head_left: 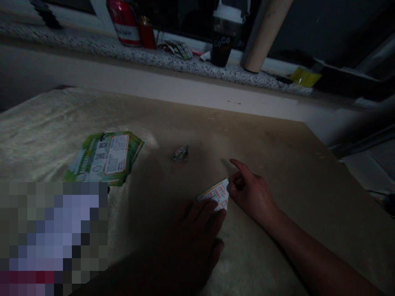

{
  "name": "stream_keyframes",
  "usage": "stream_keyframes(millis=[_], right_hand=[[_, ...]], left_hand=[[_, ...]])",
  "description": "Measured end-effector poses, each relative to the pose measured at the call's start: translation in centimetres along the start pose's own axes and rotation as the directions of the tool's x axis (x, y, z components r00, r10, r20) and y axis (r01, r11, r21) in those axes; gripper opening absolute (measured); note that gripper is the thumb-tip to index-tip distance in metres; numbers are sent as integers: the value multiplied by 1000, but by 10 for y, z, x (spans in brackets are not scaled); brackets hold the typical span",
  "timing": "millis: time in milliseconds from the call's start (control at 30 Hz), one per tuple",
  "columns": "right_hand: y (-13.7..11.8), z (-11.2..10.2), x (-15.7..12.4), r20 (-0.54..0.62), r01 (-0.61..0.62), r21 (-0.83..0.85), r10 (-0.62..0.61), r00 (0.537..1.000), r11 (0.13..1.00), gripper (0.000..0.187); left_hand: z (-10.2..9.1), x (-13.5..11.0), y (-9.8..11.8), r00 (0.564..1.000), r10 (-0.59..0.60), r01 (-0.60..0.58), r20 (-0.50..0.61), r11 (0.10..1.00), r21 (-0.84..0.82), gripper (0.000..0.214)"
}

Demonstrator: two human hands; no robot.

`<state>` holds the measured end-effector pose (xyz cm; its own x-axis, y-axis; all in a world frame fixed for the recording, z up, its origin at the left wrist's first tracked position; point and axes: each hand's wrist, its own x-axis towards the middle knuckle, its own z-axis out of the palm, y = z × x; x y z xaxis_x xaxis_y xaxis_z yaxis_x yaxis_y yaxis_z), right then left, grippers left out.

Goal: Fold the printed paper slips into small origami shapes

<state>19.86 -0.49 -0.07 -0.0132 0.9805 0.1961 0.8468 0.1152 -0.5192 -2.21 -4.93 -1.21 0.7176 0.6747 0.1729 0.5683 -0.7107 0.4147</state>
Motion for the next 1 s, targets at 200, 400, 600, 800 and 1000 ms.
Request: stream_keyframes(millis=[200, 400, 600, 800, 1000], right_hand=[[10, -8, 1, 11, -38, 158, 37, 999, 987, 55], [13, -16, -8, 96, -24, 310, -6, 995, 950, 45], [-4, -10, -15, 155, -4, 171, -23, 988, 985, 78], [-3, 2, -18, 100, 63, 291, -96, 990, 955, 74], [5, -3, -14, 81, 61, 302, -89, 993, 951, 62]], left_hand=[[-6, 4, 0, 1000, 11, -11, 7, 998, -60, 33], [-6, 6, -3, 999, 17, -19, -27, 997, -69, 24], [4, 2, -5, 996, 25, -29, -81, 999, -38, 35], [-1, 3, -4, 996, 35, -39, -77, 998, -47, 33], [-5, 4, -3, 996, 35, -39, -84, 998, -48, 32]])
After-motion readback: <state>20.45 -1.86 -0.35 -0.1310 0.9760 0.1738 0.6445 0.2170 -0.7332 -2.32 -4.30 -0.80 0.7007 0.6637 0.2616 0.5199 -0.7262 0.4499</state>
